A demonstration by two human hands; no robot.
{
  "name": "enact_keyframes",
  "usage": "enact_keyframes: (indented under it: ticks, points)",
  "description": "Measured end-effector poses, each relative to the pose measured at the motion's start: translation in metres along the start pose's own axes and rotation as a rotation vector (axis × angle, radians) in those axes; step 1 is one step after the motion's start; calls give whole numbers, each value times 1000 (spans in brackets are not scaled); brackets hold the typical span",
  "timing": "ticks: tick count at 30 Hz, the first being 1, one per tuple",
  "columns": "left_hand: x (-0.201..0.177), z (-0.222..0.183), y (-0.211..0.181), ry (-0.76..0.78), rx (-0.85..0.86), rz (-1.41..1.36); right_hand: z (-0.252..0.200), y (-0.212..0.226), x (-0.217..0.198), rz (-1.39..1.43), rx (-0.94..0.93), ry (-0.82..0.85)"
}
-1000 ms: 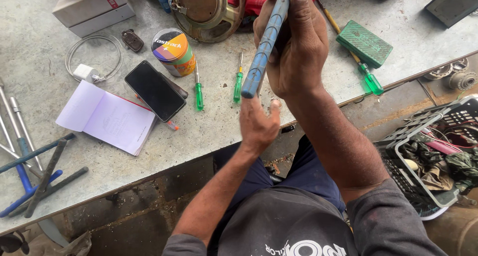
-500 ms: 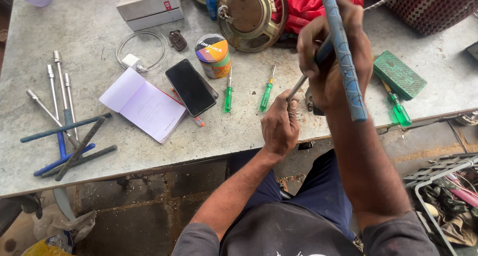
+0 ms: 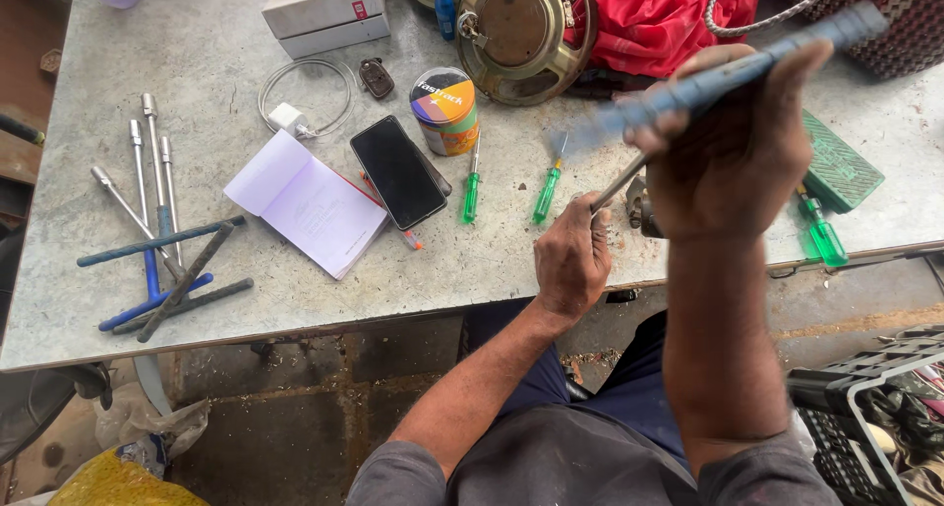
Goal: The person disassembles and reassembles a mechanical component using various screwdrivers and socket wrenches on a cluttered workbench.
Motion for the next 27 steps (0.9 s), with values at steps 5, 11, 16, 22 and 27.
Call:
enact_keyframes:
  ticks: [5,11,16,22,27]
  points:
    - [-1,0,1,-65,44,1,7,-18,7,343,519,128]
    - [4,-3,7,-54,-2,-58,-18,-4,57,-579,-486,-21]
    - [8,-3,13,11,-64,-19,-26,-4,55,-454,-588,-4]
    - [2,1,7,-74,29,-73,13,-9,16,-22,274,-88]
    - [0,-3,4,-36,-9,-31,-14,6,10,-265,-143,-357]
Point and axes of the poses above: each hand's wrist, its own z-axis towards the middle knuckle, its own x-axis out of the palm, y = z × x, the point moved 4 cm from there along z, towards the middle knuckle, and after that the axes turned 10 degrees about z, right-handed, at the moved point
